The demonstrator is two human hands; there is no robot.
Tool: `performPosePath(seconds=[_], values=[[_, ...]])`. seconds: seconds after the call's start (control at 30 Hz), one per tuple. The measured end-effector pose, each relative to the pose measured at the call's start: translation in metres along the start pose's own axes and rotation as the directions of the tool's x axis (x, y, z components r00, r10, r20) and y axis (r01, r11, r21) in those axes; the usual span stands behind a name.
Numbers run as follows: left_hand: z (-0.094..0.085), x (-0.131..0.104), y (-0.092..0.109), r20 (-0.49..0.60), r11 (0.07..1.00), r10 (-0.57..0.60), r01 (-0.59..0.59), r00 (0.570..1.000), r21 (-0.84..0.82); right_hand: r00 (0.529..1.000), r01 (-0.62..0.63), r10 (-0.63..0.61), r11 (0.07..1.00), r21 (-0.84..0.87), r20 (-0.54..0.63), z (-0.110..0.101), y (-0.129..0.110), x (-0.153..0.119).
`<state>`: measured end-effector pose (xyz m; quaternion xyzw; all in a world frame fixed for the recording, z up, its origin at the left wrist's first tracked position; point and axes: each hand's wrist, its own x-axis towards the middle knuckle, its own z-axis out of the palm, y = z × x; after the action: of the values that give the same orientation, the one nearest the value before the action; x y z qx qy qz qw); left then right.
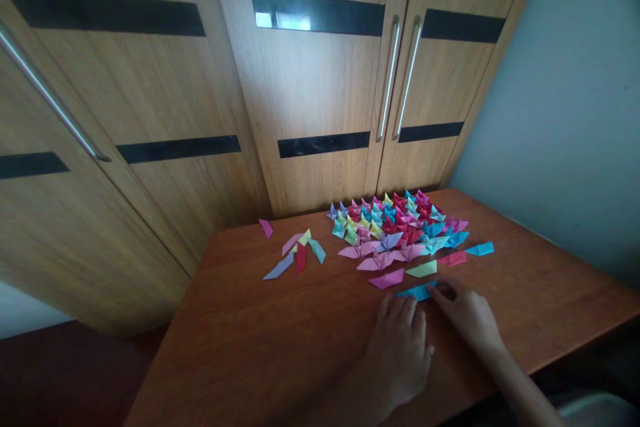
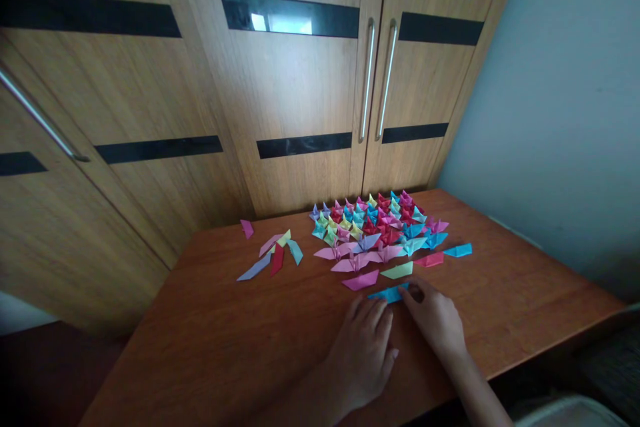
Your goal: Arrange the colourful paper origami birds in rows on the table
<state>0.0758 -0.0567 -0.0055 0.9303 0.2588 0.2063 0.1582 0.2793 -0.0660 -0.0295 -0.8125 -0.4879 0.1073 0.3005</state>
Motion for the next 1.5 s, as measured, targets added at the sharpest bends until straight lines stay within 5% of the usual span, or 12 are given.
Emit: performPosePath(seconds=[0.53, 1.0, 1.13, 1.27, 1.5], values=[[0.005, 0.003, -0.003, 0.023, 0.998, -0.025, 0.024, 0.999, 0.054, 0.998, -0.046, 0.051, 0.978, -0.204, 0.020, -0.002, -0.012, 0.010], [-0.003, 0.003, 0.000, 0.036, 0.995, -0.029, 0.026, 0.999, 0.092, 1.000, -0.018, 0.015, 0.977, -0.214, -0.016, 0.004, -0.008, 0.012], [-0.003, 0.002, 0.000, 0.029, 0.996, -0.033, 0.030, 0.999, 0.085, 0.988, 0.099, -0.121, 0.974, -0.204, -0.098, 0.009, 0.005, 0.016], [-0.004, 0.001, 0.000, 0.031, 0.997, -0.027, 0.024, 0.999, 0.077, 0.905, 0.310, -0.381, 0.896, -0.320, -0.191, 0.011, 0.016, 0.022], [-0.004, 0.001, 0.000, 0.037, 0.997, -0.026, 0.023, 0.999, 0.075, 0.823, 0.466, -0.558, 0.770, -0.436, -0.108, 0.014, 0.017, 0.023]])
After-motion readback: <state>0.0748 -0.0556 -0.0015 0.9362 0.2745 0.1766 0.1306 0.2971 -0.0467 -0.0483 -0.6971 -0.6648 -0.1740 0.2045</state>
